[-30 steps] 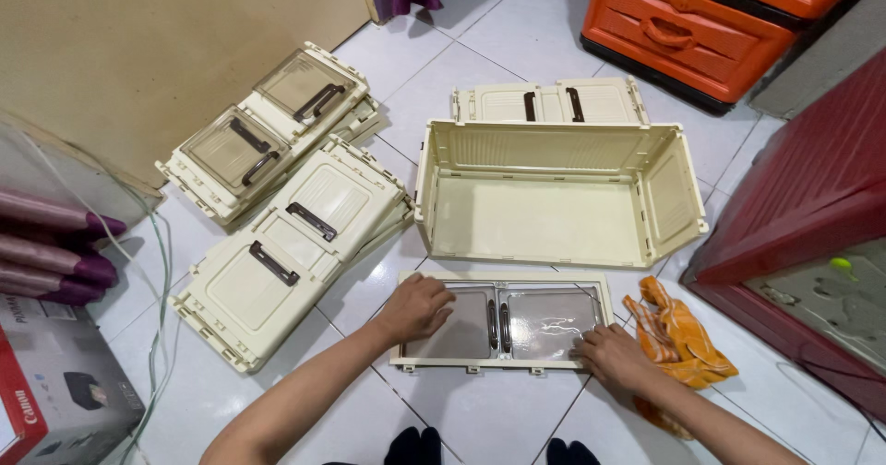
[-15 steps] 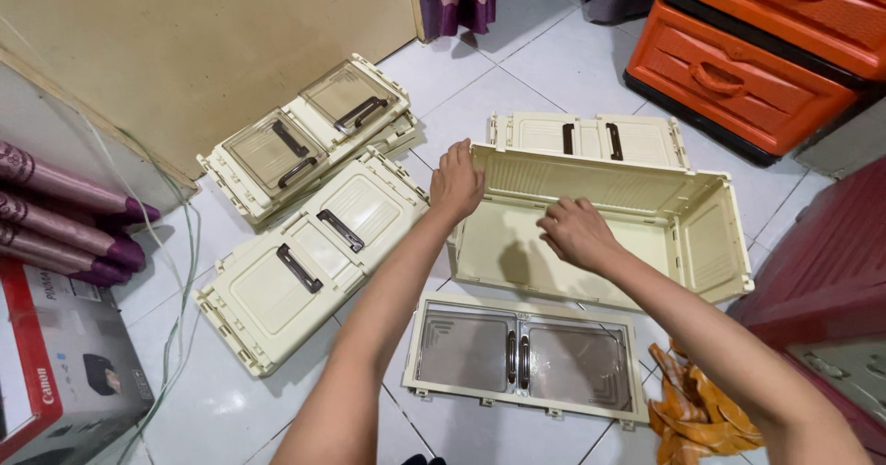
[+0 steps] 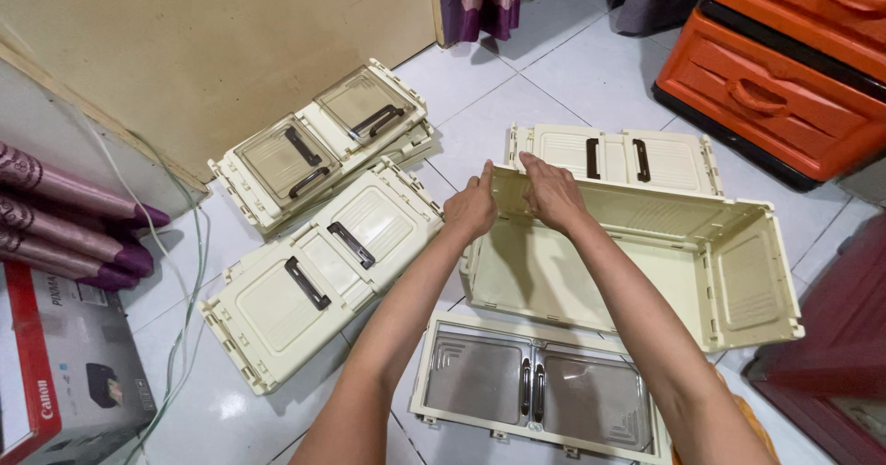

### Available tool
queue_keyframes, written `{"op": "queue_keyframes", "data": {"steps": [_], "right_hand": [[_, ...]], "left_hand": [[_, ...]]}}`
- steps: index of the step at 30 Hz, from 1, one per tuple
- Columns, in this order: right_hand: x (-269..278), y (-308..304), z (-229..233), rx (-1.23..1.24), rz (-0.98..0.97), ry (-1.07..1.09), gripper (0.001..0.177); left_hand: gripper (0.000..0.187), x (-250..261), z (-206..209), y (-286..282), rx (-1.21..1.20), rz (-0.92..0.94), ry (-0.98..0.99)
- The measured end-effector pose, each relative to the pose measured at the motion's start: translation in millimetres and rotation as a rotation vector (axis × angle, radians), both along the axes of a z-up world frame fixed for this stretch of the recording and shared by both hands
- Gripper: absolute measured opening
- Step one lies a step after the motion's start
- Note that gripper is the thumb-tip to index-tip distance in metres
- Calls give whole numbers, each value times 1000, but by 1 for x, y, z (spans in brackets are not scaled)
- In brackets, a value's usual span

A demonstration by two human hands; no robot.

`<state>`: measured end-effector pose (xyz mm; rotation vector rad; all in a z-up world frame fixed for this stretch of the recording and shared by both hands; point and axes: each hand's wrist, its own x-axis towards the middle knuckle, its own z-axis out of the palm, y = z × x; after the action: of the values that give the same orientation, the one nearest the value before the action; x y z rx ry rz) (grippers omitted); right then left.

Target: The person assembles a beige plastic storage box by inserting side panels and securing them with latches, then folds the box flat and wipes its surface with an orange cloth. The person handles multiple similar boxes on a tiled floor.

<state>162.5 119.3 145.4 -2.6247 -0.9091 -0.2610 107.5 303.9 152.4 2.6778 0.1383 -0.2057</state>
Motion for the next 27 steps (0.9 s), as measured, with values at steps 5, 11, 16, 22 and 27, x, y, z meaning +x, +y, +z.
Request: {"op": "queue_keyframes", "data": {"steps": [5, 11, 16, 22, 27], "right_hand": [[-4, 14, 2, -184, -132, 140, 74], [14, 28, -10, -140, -135, 12, 33], [18, 26, -26, 39, -131, -42, 26], [3, 30, -25, -25, -40, -138, 19], [-21, 19, -23, -57, 114, -127, 24]], "left_hand": [[84, -1, 5, -4, 23, -10, -22], [86, -1, 4, -5, -17, -21, -39], [80, 0, -3, -4, -38, -9, -71], [85, 11, -8, 2, -51, -2, -67], [82, 15, -6, -9, -81, -8, -14]]}}
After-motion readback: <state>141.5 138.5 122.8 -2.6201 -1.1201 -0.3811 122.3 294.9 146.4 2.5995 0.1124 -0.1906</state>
